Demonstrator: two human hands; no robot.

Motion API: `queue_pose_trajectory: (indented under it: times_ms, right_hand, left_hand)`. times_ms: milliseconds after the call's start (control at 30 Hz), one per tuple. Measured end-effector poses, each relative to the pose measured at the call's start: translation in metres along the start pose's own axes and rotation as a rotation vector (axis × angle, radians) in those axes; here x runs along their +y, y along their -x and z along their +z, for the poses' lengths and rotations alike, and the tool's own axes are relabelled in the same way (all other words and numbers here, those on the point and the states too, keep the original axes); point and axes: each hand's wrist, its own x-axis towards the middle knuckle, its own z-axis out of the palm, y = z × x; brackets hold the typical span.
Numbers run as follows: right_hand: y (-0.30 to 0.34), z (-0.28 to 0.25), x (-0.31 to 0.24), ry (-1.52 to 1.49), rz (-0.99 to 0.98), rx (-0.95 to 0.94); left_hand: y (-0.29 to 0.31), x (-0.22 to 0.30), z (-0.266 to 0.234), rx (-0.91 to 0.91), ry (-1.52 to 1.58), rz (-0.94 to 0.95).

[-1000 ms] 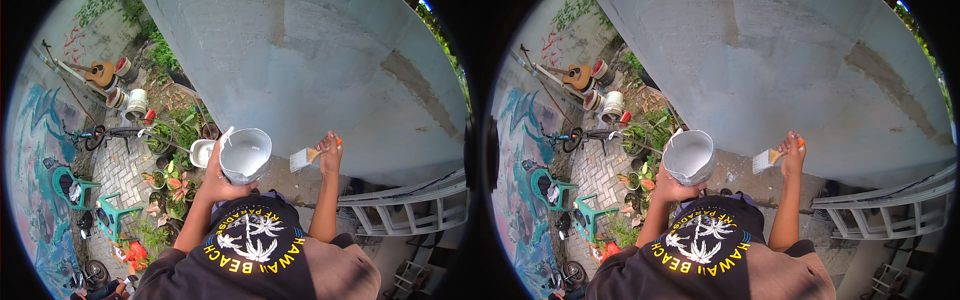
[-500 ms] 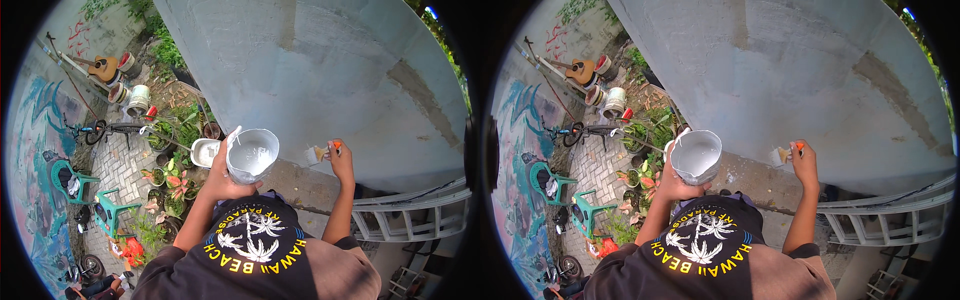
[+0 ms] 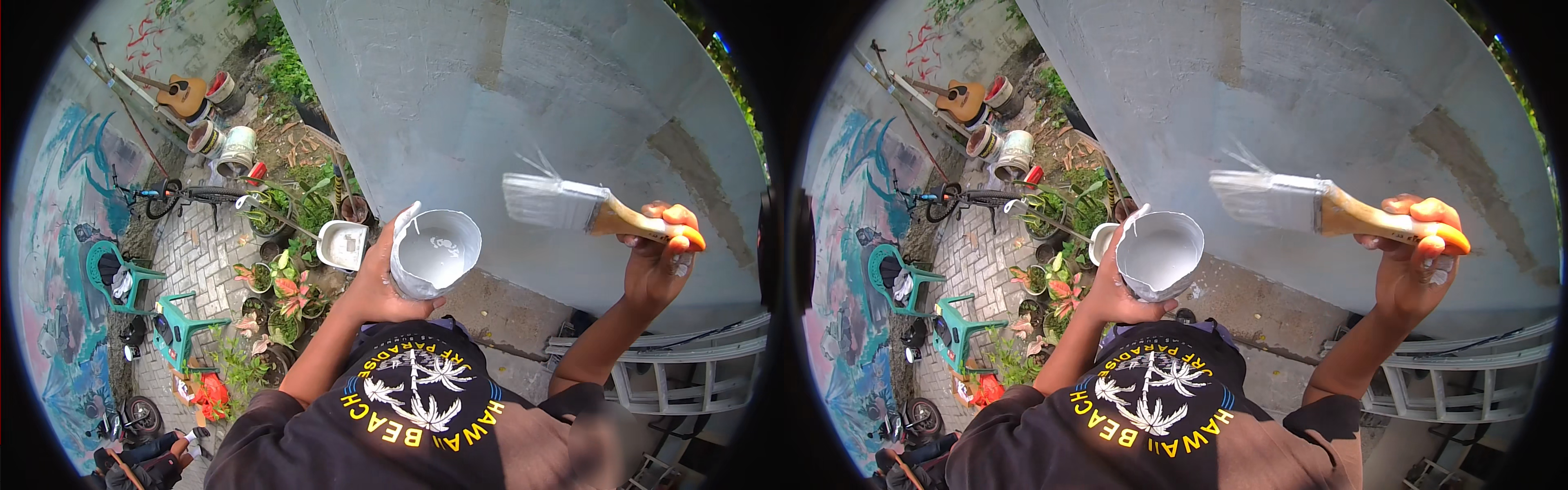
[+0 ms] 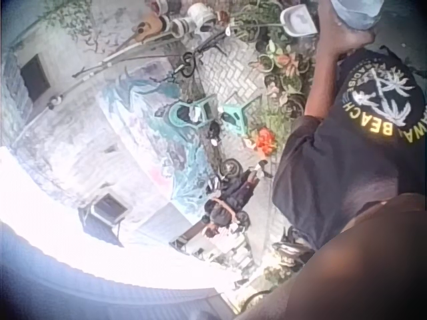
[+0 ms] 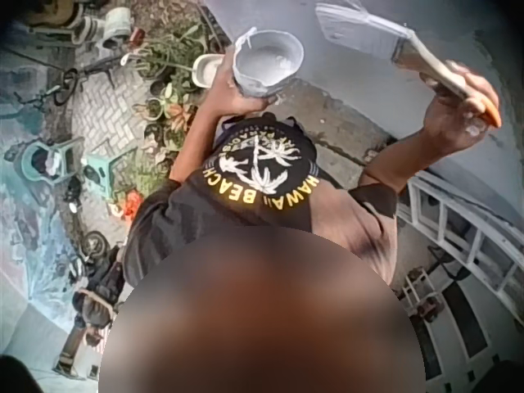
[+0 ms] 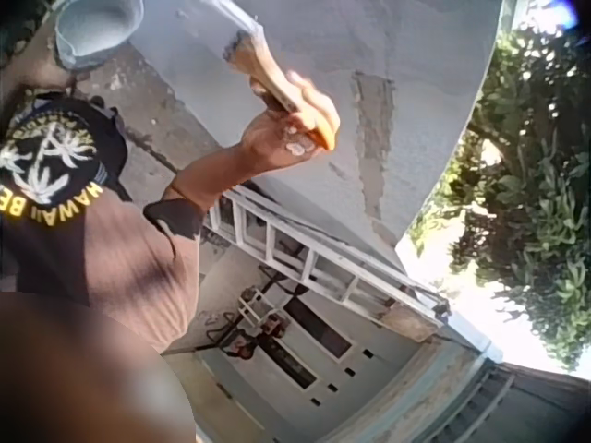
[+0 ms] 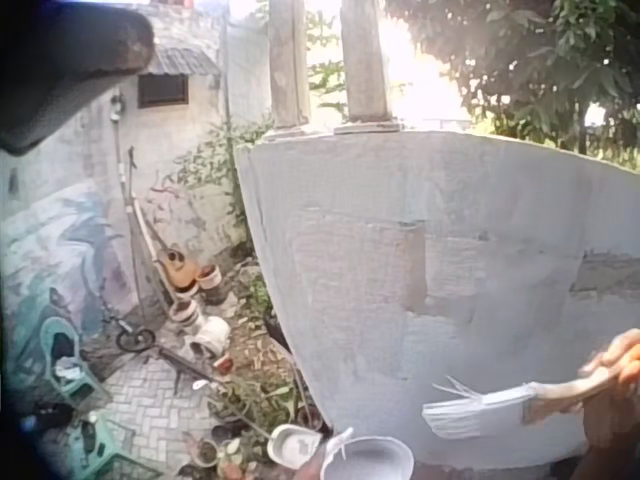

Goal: The person paints a concrete wall with white paint using a handheld paint brush.

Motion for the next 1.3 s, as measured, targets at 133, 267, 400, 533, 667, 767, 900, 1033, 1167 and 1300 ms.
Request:
queue_pose_trajectory:
  times_ms: [133,267,400,533,667,767,900,1033,1167,1300]
  right_hand:
    - [-0.026,0.068,-0.037,0.074,-0.031,-0.256]
    - [-0.037,0.113,-0.048,0.186,0.016,-0.321]
    - [-0.046,0.131,-0.051,0.163,0.020,-0.405]
    - [-0.057,0.145,-0.059,0.243,0.060,-0.617]
    - [-0.068,0.153,-0.058,0.274,-0.090,-0.772]
    - [-0.075,0.159,-0.064,0.466,-0.148,-0.967]
    - [-0.077,0.164,-0.064,0.520,-0.136,-1.036]
    - [-0.078,0.164,-0.062,0.557,-0.116,-1.055]
    - [-0.080,0.164,-0.065,0.558,-0.145,-1.036]
    - [-0.080,0.163,-0.062,0.553,-0.163,-1.035]
  left_hand:
    - [-0.003,0.003,0.002,-0.010,-0.013,0.024]
    - [-0.005,0.007,0.004,-0.008,0.034,0.007]
    - [-0.008,0.009,0.004,-0.010,0.041,0.037]
    - [-0.008,0.009,0.007,-0.008,0.105,0.046]
    - [-0.010,0.020,0.008,-0.024,0.124,0.046]
    - [-0.011,0.019,0.005,-0.046,0.078,0.044]
    - [-0.013,0.020,0.003,-0.044,-0.001,0.107]
    - [-0.015,0.023,0.003,-0.062,-0.010,0.090]
    - [-0.017,0.024,0.002,-0.077,-0.124,0.163]
    - [-0.016,0.020,0.002,-0.082,-0.119,0.149]
